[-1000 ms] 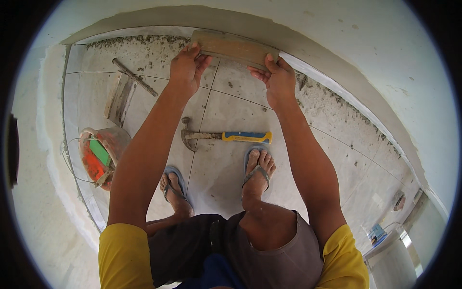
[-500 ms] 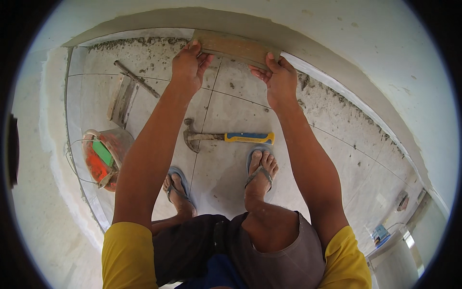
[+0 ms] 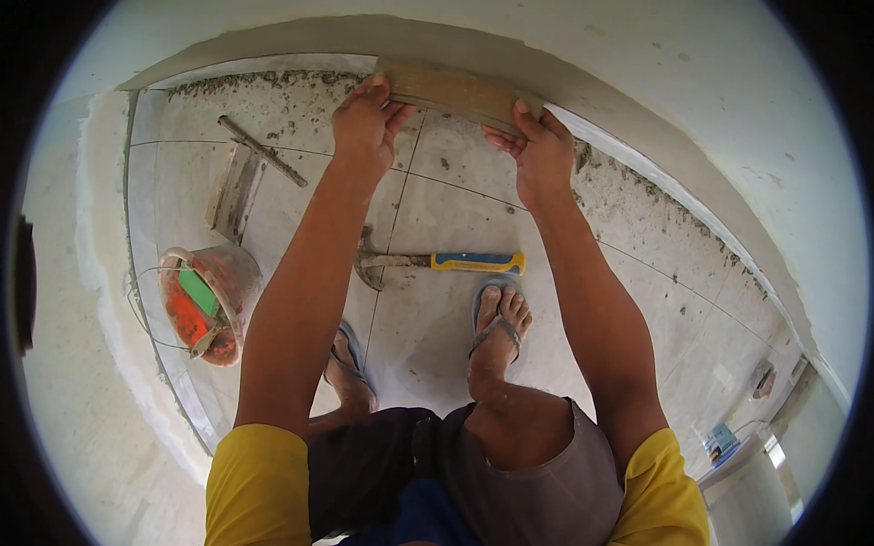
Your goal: Apply mortar to the wall using a wooden float.
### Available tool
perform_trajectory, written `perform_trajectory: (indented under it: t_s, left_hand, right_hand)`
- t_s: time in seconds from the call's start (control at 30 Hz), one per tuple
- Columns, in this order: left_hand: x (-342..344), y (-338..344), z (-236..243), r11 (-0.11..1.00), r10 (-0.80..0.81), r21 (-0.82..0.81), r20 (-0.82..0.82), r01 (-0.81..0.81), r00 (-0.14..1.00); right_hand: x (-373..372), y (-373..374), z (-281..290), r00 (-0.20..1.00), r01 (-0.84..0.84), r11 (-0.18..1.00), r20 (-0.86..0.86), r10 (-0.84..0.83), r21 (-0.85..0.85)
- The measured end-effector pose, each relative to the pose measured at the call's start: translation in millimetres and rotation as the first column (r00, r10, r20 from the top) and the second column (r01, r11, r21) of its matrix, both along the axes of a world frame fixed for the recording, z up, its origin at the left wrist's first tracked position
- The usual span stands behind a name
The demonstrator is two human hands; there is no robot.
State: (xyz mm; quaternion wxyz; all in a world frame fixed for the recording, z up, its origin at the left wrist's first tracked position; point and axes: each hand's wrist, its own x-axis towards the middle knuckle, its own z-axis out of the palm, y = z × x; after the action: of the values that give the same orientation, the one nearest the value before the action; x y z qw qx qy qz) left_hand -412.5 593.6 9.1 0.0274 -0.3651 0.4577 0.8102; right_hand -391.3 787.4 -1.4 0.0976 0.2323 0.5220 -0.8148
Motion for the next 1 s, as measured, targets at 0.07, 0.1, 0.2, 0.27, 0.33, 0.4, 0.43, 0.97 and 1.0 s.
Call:
perform_trajectory:
  t_s: [0.07, 0.1, 0.2, 0.27, 0.33, 0.4, 0.43, 0.97, 1.0]
  left_hand:
    - [-0.5, -1.0, 1.2, 1.000, 0.027, -0.013, 0.001, -0.027, 1.000]
    - [-1.1, 0.8, 1.9, 0.998, 0.059, -0.027, -0.004, -0.059, 0.998]
    - [-2.2, 12.0, 1.3, 0.990, 0.136, -0.023, 0.012, -0.136, 0.991]
    - [-2.9, 12.9, 0.5, 0.992, 0.122, -0.015, 0.013, -0.122, 0.992]
    - [-5.1, 7.1, -0.4, 0.994, 0.112, -0.009, 0.015, -0.112, 0.994]
    - [-10.1, -8.9, -5.9, 0.968, 0.251, 0.006, 0.003, -0.251, 0.968]
    - [-13.1, -20.4, -9.9, 0.968, 0.250, 0.005, 0.003, -0.250, 0.968]
    - [-11.4, 0.7, -10.3, 0.968, 0.249, -0.022, -0.001, -0.249, 0.968]
    - [-12.1, 1.0, -11.0, 0.962, 0.272, -0.028, -0.013, -0.272, 0.962]
  right_hand:
    - [-1.1, -1.4, -0.3, 0.999, -0.032, 0.999, -0.014, 0.032, -0.013]
    - [-1.6, -0.1, -0.8, 0.997, -0.069, 0.997, -0.033, 0.068, -0.027]
    - [-0.8, 3.0, -2.8, 0.998, -0.065, 0.997, -0.031, 0.064, -0.047]
    - [-0.5, 1.8, -0.3, 0.998, -0.060, 0.998, -0.016, 0.060, -0.034]
    - [-2.6, -8.4, 2.2, 0.998, -0.059, 0.998, -0.001, 0.059, -0.022]
    - [-5.7, -27.8, 3.8, 0.994, -0.108, 0.990, -0.016, 0.107, -0.091]
    - [-10.2, -36.3, 2.0, 0.994, -0.107, 0.990, -0.015, 0.106, -0.091]
    - [-7.8, -16.1, -1.8, 0.998, -0.054, 0.987, 0.006, 0.055, -0.153]
    - [-8.1, -17.0, -0.8, 0.998, -0.053, 0.986, 0.011, 0.055, -0.159]
